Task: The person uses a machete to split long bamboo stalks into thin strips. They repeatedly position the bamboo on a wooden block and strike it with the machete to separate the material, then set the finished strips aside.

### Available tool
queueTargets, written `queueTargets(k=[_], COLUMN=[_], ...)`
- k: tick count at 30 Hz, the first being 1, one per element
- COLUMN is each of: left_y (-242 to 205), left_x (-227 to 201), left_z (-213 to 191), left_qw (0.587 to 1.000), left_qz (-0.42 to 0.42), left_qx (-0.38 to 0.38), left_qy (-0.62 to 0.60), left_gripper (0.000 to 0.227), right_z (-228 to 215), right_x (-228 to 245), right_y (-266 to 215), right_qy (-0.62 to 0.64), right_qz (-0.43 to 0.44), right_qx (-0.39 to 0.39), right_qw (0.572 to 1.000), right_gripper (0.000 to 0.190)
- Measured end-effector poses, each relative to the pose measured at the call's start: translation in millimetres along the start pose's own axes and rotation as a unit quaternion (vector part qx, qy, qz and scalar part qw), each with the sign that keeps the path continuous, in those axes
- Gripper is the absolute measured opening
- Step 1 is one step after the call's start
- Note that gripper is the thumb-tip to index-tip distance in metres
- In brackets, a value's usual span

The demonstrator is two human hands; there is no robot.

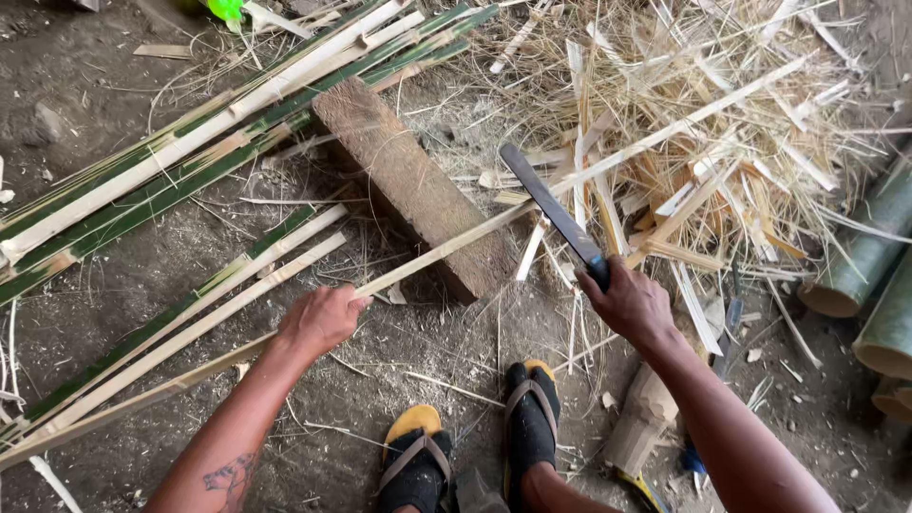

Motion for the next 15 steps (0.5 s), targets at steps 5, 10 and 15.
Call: queueTargets(k=[5,10,15], left_y=[8.7,-25.1,-29.1], left_x=[17.3,55.0,44.5], left_z=[-0.4,-2.5,-12.6], left_qw=[1.000,0.999,0.999], left_qz=[-0.009,-0.045,-0.004], left_qx=[0.001,0.000,-0.041], left_qy=[-0.004,0.012,0.019], left_gripper=[0.057,0.060,0.035], right_z=[47.6,17.1,-49.9], right_x=[29.9,-31.5,-105.1], right_y=[-19.6,12.4,50.4], right_qy=[-0.083,-0.020,0.045], right_qz=[-0.128,0.016,0.151], right_qx=[0.090,0.088,-0.061], right_qw=[0.984,0.996,0.986], right_gripper=[0.056,0.053,0.062])
Point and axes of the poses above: each hand's wrist, its own y-axis towards the middle knuckle, its own z-axis out of the palm, x = y × z, the point moved 5 cm from there along y, towards the middle knuckle, and after that the axes turned 4 degrees about -y, right-handed, at the moved point
